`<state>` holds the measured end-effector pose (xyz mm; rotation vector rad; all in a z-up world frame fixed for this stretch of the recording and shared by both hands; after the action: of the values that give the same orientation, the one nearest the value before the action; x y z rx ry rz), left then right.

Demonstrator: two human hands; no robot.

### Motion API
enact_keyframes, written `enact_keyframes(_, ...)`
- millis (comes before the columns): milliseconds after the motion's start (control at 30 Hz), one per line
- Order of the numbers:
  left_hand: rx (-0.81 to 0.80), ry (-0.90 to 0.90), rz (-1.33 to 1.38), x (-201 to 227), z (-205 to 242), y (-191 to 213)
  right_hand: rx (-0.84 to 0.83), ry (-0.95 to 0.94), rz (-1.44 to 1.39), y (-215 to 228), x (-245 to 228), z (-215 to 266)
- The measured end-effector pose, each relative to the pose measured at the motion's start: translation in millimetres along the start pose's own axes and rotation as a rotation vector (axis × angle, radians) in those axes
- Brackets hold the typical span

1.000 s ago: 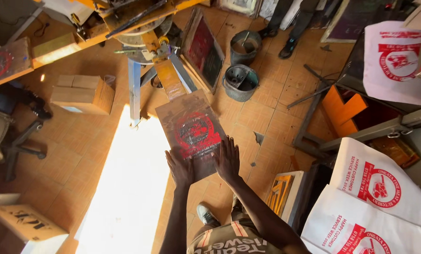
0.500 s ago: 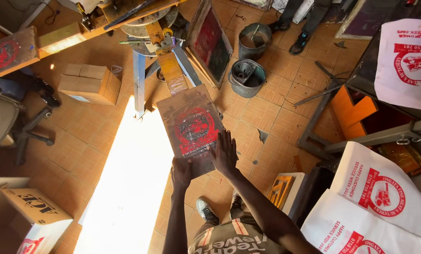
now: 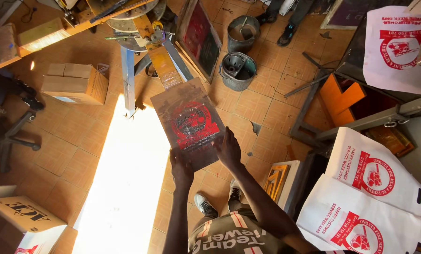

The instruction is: The person repeatedly places white plastic bags onto a manual printing press, presses down to imprint a red logo, and hands the printed bags to another person. The process is repeated for multiple bags throughout the clip.

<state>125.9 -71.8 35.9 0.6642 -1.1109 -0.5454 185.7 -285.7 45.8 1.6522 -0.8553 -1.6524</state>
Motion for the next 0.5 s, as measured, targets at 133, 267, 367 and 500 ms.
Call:
enact_keyframes(133, 0.048, -0.034, 0.073, -11, -7, 1, -0.078, -0.069, -0.062, -14, 22, 6)
enact_keyframes(267, 0.015, -0.05, 0.01, -3, -11, 7, -0.132, -0.109, -0.022, -16, 36, 18)
enact_keyframes(367, -0.009, -0.143, -0.064, -7, -18, 1, -0.139, -0.114, -0.074, -13, 30, 22)
enact_keyframes(500, 0.001, -0.368, -0.103, 29, -5, -2, -0.175, -0.128, -0.12, -3, 0, 31)
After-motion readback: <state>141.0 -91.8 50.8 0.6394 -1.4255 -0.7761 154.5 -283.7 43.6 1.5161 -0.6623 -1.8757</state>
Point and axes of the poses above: each hand's wrist, its own z-axis away from the middle knuckle, its own y-axis out of the back of the hand, x = y × z, the point moved 5 cm from there along -z, towards the middle knuckle, and after that the axes turned 7 degrees about -x, right-handed, at the moved point
